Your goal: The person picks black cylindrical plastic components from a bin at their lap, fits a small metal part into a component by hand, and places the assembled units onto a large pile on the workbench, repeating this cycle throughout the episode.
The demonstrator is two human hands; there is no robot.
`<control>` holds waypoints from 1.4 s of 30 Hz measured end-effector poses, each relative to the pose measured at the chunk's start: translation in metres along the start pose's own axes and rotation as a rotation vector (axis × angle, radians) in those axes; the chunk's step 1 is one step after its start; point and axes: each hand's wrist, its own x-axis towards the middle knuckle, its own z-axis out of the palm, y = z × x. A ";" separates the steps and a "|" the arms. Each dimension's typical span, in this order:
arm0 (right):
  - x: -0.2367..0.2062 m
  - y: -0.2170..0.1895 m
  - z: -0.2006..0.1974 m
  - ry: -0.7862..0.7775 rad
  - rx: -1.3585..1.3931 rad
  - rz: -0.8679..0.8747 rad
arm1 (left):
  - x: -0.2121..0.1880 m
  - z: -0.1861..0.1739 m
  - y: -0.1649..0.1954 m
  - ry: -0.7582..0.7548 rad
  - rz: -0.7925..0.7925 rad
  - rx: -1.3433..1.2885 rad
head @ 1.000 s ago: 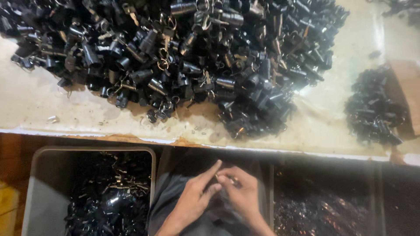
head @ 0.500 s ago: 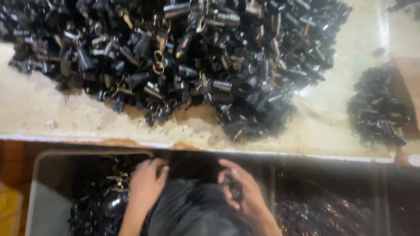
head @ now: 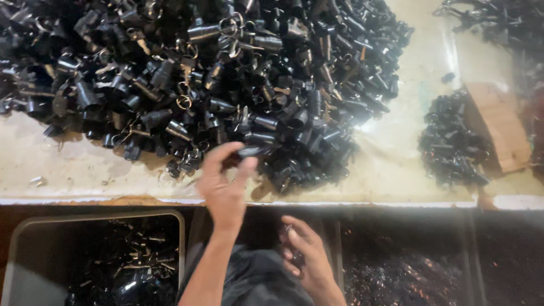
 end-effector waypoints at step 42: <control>0.012 0.014 0.025 0.073 0.189 0.141 | -0.124 -0.156 -0.023 -0.181 -0.725 0.419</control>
